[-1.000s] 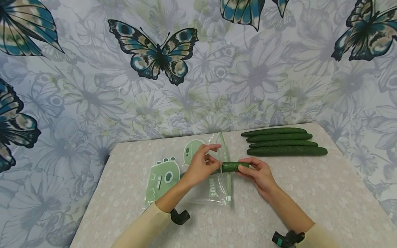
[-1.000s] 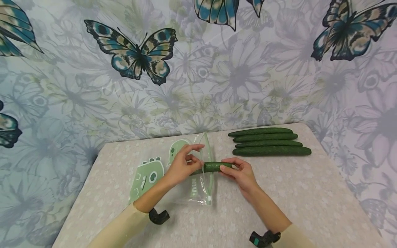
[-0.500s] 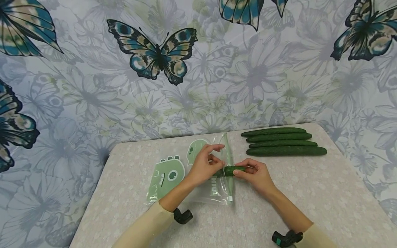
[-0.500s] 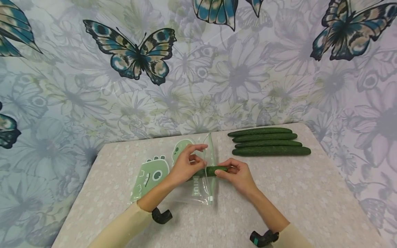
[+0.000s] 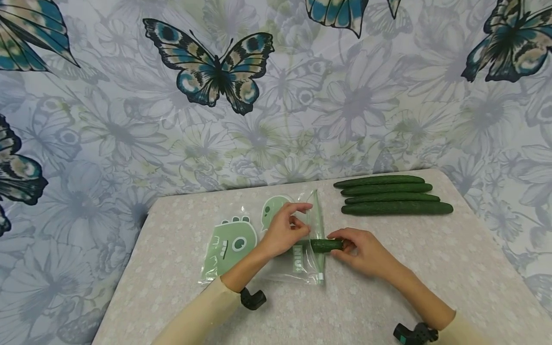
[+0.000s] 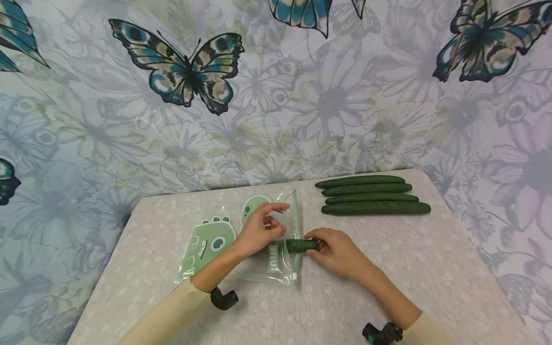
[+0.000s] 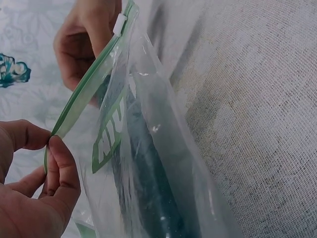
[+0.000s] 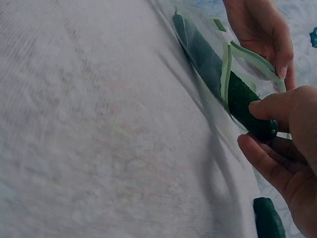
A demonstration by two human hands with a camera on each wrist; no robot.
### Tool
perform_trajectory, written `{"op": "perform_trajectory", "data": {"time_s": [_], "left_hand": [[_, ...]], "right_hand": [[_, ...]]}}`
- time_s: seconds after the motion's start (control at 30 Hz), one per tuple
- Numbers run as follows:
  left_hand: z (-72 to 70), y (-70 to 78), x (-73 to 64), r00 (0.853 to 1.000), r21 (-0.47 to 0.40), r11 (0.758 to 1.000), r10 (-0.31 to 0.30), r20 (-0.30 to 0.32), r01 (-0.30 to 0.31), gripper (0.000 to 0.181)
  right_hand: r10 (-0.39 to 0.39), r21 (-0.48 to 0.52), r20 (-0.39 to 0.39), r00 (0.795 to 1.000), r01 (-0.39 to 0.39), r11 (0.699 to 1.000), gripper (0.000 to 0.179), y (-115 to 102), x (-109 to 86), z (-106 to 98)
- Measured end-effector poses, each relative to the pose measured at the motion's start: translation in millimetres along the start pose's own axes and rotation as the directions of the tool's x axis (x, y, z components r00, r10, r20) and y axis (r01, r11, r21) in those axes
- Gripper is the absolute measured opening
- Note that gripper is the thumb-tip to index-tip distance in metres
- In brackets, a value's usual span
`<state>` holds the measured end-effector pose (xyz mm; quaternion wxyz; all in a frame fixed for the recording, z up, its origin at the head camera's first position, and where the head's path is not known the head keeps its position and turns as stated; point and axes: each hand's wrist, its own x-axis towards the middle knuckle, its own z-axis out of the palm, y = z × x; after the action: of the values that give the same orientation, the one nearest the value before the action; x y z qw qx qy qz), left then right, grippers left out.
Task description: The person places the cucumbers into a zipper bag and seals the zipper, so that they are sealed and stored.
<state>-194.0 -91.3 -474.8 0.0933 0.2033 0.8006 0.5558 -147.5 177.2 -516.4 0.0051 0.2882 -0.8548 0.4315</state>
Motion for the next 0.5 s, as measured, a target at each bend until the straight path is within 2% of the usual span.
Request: {"op": "perform_trajectory", "data": {"time_s": [0.1, 0.2, 0.27, 0.33, 0.5], "left_hand": [[1.0, -2.7, 0.8, 1.0, 0.0, 1.0, -0.008, 0.005, 0.008, 0.056], [1.5, -4.7, 1.2, 1.0, -0.016, 1.0, -0.015, 0.005, 0.015, 0.055], [1.6, -5.6, 1.5, 1.0, -0.036, 0.999, -0.029, 0.004, 0.029, 0.055], [1.6, -5.8, 2.1, 0.999, -0.062, 0.997, -0.05, 0.009, 0.051, 0.055], [1.2, -3.1, 2.6, 0.995, -0.122, 0.988, -0.093, 0.024, 0.095, 0.056]], "right_hand": [[-0.105, -0.132, 0.0, 0.994, 0.104, 0.986, 0.031, -0.4, 0.6, -1.6], [-0.134, -0.149, -0.026, 0.991, 0.129, 0.981, 0.029, 2.2, 1.5, -1.2], [-0.1, -0.087, -0.051, 0.994, 0.095, 0.992, 0.028, 5.6, 2.5, 0.8], [-0.034, 0.012, -0.073, 0.997, 0.035, 0.999, 0.026, 8.8, 3.3, 3.6], [0.093, 0.207, -0.108, 0.99, -0.069, 0.976, 0.024, 13.2, 7.2, 9.9]]}}
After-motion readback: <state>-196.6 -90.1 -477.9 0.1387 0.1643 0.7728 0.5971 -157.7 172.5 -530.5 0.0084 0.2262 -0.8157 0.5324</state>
